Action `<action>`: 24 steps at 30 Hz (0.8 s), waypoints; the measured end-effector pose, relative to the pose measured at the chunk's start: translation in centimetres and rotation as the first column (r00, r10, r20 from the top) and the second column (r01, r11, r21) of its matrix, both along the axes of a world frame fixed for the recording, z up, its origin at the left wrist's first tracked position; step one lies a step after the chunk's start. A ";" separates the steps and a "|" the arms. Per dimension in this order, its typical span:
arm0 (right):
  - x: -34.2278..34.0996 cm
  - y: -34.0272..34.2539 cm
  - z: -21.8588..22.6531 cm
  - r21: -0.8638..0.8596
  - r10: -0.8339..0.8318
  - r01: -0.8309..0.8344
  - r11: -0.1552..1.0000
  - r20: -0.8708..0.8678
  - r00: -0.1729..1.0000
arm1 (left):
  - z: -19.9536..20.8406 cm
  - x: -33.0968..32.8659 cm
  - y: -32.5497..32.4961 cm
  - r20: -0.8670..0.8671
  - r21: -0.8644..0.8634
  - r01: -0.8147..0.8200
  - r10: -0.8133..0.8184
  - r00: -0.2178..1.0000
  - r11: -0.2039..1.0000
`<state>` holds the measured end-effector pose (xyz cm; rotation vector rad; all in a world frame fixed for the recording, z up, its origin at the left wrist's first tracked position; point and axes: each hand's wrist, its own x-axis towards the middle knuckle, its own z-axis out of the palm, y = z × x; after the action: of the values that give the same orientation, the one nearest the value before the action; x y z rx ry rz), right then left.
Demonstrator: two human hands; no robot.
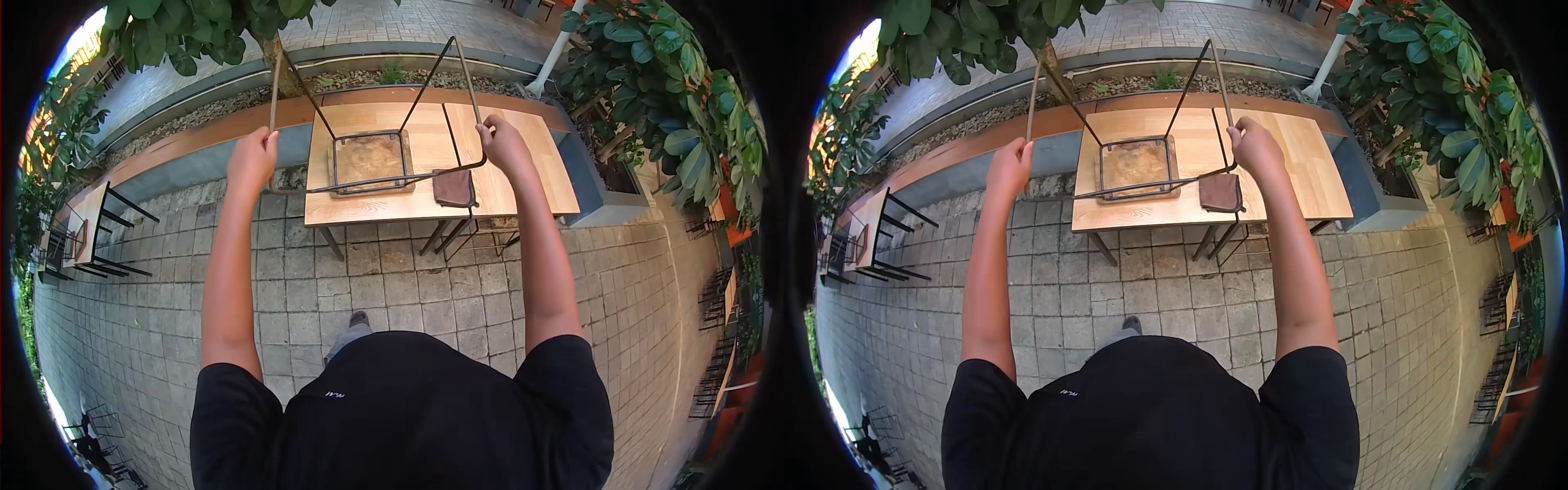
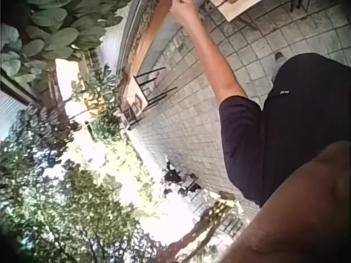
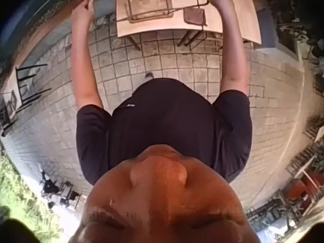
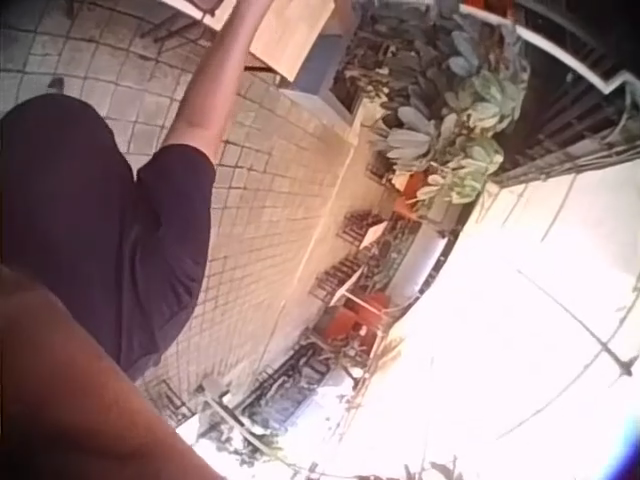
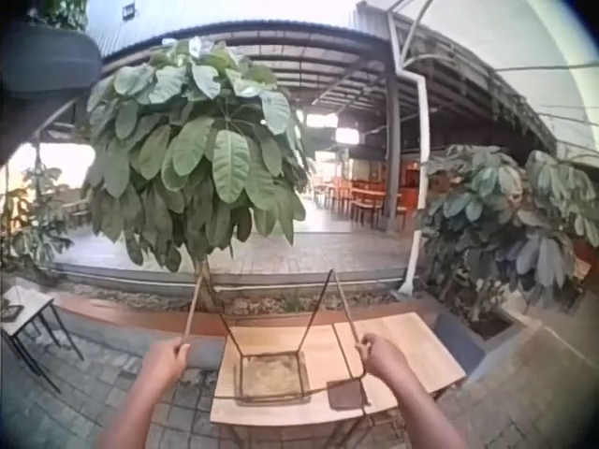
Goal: Wipe down wooden chairs and tables using a brown cloth in a restaurant's outdoor seating area.
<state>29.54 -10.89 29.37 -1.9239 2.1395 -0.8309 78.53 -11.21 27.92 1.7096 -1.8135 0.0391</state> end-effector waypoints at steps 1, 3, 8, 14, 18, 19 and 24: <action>1.0 3.6 0.2 0.008 -0.062 0.062 0.998 -0.014 0.998 | -0.8 -0.7 2.5 -0.042 -0.029 -0.023 0.022 0.999 0.999; 1.2 9.5 -1.5 -0.057 -0.083 0.079 0.995 -0.059 0.995 | -3.0 -1.9 7.1 -0.104 -0.099 -0.029 0.019 0.994 0.995; 0.2 21.6 -9.1 -0.119 0.047 -0.023 0.993 0.205 0.978 | -9.6 -3.0 19.7 -0.195 0.026 -0.068 0.072 0.978 0.997; -0.2 30.2 -17.9 0.023 0.043 -0.051 0.998 0.263 0.964 | -17.7 -3.2 29.5 -0.208 0.152 -0.085 0.116 0.971 0.985; -0.7 30.3 -21.4 0.007 0.084 -0.088 0.996 0.230 0.970 | -20.9 -3.9 29.6 -0.277 0.169 -0.074 0.120 0.954 0.983; -0.5 29.6 -22.1 0.027 0.063 -0.071 0.997 0.238 0.969 | -21.6 -4.0 29.0 -0.259 0.152 -0.101 0.138 0.956 0.983; 0.1 24.0 -26.3 0.060 -0.050 0.038 0.998 0.221 0.974 | -25.3 -4.7 23.0 -0.257 0.169 -0.083 0.125 0.958 0.982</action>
<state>29.61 13.10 3.11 -1.6749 2.0556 -0.9361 73.88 11.79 2.60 1.8200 -1.5606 -0.2844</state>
